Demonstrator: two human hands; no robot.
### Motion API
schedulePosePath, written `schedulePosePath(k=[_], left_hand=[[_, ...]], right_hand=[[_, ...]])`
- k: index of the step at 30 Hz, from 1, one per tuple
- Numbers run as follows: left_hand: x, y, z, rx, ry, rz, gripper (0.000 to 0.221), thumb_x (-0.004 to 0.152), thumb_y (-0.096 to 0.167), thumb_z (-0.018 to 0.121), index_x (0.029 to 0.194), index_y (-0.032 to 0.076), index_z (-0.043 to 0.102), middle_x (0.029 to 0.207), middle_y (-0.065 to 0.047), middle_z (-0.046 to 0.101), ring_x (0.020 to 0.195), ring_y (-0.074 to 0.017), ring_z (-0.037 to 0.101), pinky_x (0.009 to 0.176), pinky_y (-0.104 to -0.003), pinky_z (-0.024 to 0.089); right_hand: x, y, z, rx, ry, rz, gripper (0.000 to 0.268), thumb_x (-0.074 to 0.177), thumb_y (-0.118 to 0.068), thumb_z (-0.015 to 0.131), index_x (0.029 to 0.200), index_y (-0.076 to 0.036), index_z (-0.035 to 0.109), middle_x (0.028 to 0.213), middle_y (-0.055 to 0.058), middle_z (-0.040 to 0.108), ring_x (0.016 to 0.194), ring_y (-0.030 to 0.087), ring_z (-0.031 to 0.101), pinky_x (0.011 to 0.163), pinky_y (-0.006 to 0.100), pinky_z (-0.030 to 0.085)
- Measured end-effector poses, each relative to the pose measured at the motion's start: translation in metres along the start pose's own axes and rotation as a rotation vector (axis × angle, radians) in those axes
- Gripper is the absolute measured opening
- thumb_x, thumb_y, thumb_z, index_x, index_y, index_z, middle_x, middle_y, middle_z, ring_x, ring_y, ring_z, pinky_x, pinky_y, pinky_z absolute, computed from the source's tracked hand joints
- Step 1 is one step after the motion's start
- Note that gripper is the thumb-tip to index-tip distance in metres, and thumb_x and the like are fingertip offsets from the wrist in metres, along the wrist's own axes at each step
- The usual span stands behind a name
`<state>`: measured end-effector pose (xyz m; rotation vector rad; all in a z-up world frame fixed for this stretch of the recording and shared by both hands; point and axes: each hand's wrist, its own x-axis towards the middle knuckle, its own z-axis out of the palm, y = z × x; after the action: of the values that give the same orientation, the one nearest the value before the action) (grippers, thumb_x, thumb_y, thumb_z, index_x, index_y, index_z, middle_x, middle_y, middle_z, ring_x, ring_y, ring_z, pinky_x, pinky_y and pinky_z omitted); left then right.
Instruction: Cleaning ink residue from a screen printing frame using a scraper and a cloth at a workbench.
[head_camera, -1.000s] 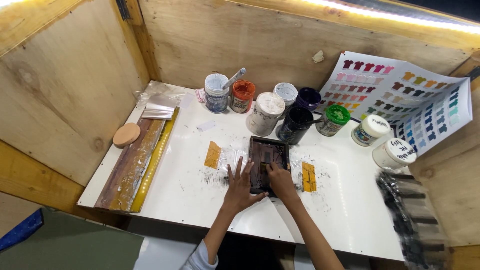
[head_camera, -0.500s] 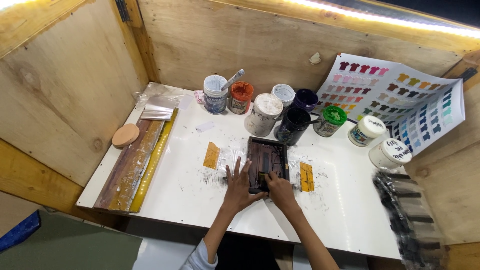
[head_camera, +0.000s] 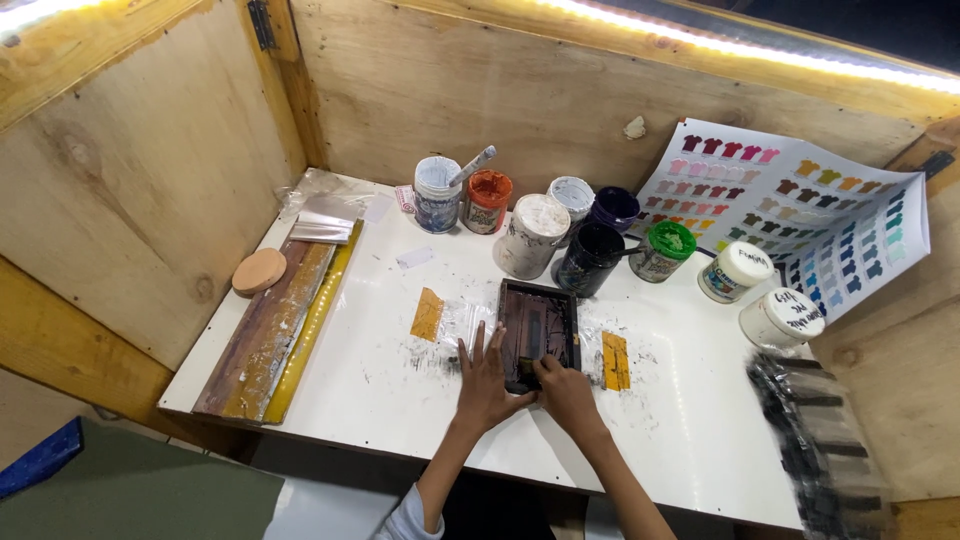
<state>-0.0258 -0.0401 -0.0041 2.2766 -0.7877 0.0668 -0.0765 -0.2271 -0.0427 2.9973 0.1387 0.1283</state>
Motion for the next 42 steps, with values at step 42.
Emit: schedulePosePath(k=[42], left_hand=[[0.000, -0.002, 0.001, -0.050, 0.026, 0.009, 0.117, 0.069, 0.058, 0.081, 0.155, 0.005, 0.022, 0.164, -0.015, 0.027, 0.154, -0.0420, 0.005, 0.116, -0.072, -0.003]], right_hand=[[0.009, 0.000, -0.057, 0.256, 0.111, 0.191, 0.025, 0.089, -0.019, 0.072, 0.113, -0.020, 0.079, 0.108, 0.005, 0.071, 0.084, 0.028, 0.076, 0.073, 0.038, 0.062]])
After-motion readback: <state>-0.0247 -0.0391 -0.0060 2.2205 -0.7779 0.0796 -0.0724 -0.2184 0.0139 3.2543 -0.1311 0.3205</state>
